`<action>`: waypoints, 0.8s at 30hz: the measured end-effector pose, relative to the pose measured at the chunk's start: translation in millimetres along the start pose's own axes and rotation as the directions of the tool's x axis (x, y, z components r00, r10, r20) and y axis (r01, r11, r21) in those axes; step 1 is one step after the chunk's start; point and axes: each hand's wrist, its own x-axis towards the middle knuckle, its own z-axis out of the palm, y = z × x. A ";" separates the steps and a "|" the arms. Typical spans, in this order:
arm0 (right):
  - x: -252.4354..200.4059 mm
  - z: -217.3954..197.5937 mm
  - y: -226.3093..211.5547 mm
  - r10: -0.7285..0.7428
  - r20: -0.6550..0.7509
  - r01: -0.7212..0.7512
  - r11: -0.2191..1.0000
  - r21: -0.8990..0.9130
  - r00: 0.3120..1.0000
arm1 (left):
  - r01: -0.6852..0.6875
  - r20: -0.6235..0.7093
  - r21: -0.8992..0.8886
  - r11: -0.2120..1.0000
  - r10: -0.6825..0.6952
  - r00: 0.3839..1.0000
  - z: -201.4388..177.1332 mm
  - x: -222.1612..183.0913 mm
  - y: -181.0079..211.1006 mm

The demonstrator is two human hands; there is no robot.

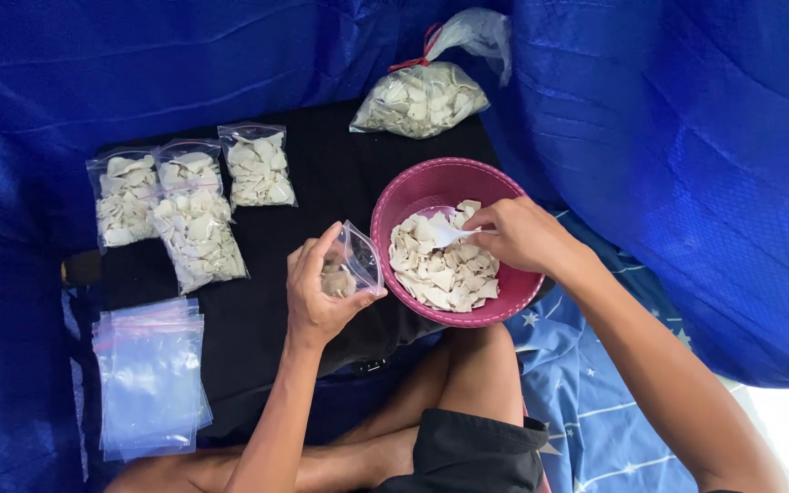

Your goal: Packaging food flakes from a bowl into small plastic bags using a spoon and sealing them.

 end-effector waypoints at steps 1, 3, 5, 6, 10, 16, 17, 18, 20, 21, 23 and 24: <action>1.2 -0.2 3.5 -0.002 0.001 0.002 1.000 0.000 1.000 | 0.001 -0.001 0.001 1.000 -0.001 1.000 1.1 0.6 -0.3; 3.6 1.1 9.1 0.018 -0.062 -0.023 0.996 -0.083 0.998 | -0.011 -0.010 0.022 1.000 0.011 1.000 1.3 -0.2 -1.0; -8.6 -11.4 -4.0 0.019 -0.051 -0.020 0.999 -0.030 0.999 | -0.009 -0.015 0.026 1.000 0.009 1.000 1.1 -1.2 -1.8; -14.7 -18.2 -10.3 0.023 -0.043 -0.022 0.999 0.023 0.999 | -0.011 -0.018 0.026 1.000 0.012 1.000 1.3 -1.4 -2.1; 6.0 4.5 15.7 0.114 -0.155 -0.146 0.967 -0.210 0.981 | 0.014 0.002 -0.021 1.000 -0.014 1.000 0.0 -2.2 -0.2; 6.2 14.6 -0.8 0.118 -0.170 -0.174 0.915 -0.364 0.978 | 0.015 0.001 -0.017 1.000 -0.015 1.000 0.0 -1.2 -0.3; 8.8 19.6 0.3 0.090 -0.121 -0.127 0.931 -0.342 0.989 | 0.019 0.003 -0.016 1.000 -0.019 1.000 -0.3 -0.9 0.1; 11.3 24.7 1.4 0.060 -0.072 -0.080 0.945 -0.317 0.996 | 0.023 0.005 -0.016 1.000 -0.023 1.000 -0.6 -0.8 0.4; 9.4 22.0 -8.5 0.041 -0.053 -0.052 0.973 -0.223 0.998 | 0.018 0.003 -0.011 1.000 -0.018 1.000 -1.2 -0.8 0.2; 8.3 20.6 -13.3 0.021 -0.034 -0.026 0.991 -0.128 0.999 | 0.015 0.001 -0.008 1.000 -0.015 1.000 -1.2 -1.3 0.2; 3.6 11.1 -13.6 0.009 -0.026 -0.011 0.998 -0.067 1.000 | 0.009 -0.002 -0.003 1.000 -0.009 1.000 -1.7 -1.2 0.2; 1.4 6.1 -13.6 -0.003 -0.019 0.003 1.000 -0.004 1.000 | 0.002 -0.004 0.002 1.000 -0.002 1.000 -1.8 -0.9 0.1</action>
